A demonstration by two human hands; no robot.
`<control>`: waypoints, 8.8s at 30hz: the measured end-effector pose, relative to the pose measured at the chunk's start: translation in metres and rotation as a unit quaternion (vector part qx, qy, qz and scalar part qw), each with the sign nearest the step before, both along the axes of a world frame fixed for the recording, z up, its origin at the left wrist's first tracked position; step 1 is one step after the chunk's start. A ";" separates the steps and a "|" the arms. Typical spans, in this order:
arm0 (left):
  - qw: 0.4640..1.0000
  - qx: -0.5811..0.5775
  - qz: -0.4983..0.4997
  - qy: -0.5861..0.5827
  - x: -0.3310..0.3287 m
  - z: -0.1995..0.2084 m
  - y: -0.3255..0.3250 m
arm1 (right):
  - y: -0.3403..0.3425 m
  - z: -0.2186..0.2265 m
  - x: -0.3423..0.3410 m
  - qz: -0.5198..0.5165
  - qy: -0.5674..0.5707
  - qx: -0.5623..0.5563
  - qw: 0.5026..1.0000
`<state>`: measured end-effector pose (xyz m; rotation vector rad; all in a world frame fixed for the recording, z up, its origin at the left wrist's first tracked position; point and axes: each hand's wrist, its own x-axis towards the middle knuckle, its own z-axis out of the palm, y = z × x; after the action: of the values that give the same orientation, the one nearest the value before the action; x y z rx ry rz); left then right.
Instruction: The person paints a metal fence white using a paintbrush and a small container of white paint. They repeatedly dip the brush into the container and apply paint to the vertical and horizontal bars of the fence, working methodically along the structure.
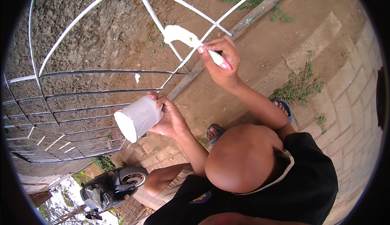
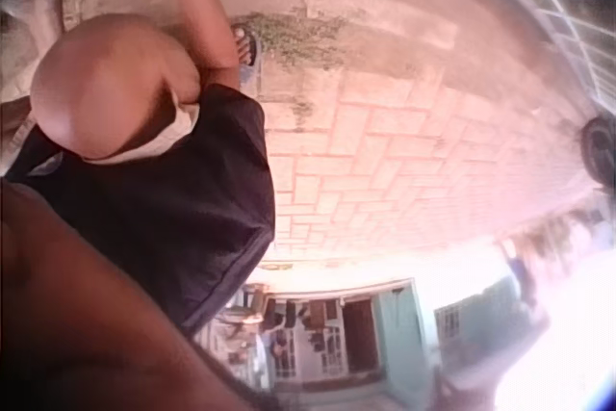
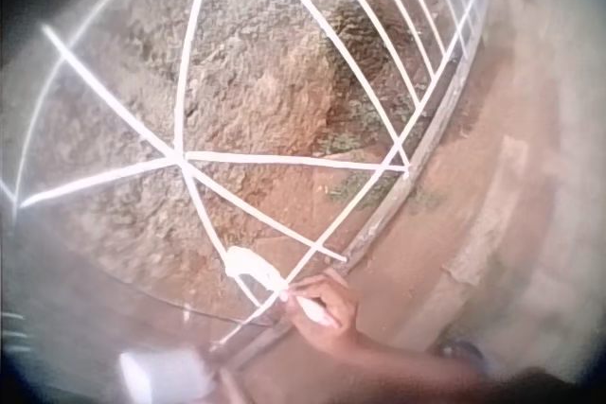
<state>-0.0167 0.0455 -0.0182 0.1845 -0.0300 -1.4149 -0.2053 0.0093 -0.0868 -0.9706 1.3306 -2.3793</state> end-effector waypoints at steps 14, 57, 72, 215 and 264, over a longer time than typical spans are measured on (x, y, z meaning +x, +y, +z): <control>0.999 -0.015 0.012 -0.032 0.000 -0.005 0.004 | 0.005 0.023 -0.025 -0.008 0.063 0.034 0.997; 0.991 -0.010 0.120 0.063 0.007 -0.001 -0.004 | -0.014 0.143 -0.049 -0.078 0.466 0.054 0.880; 0.984 0.032 0.169 0.035 0.029 -0.016 -0.015 | 0.005 0.182 -0.039 -0.058 0.561 0.026 0.825; 0.982 0.077 0.156 -0.068 0.000 -0.009 -0.004 | 0.017 0.043 -0.178 -0.155 0.564 0.146 0.798; 0.989 0.048 0.132 -0.043 -0.001 -0.014 -0.002 | 0.028 -0.005 -0.175 -0.152 0.565 0.128 0.800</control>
<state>-0.0178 0.0434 -0.0318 0.3187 -0.0081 -1.1434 -0.3801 0.0373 -0.0915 -2.4011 2.2062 -1.5889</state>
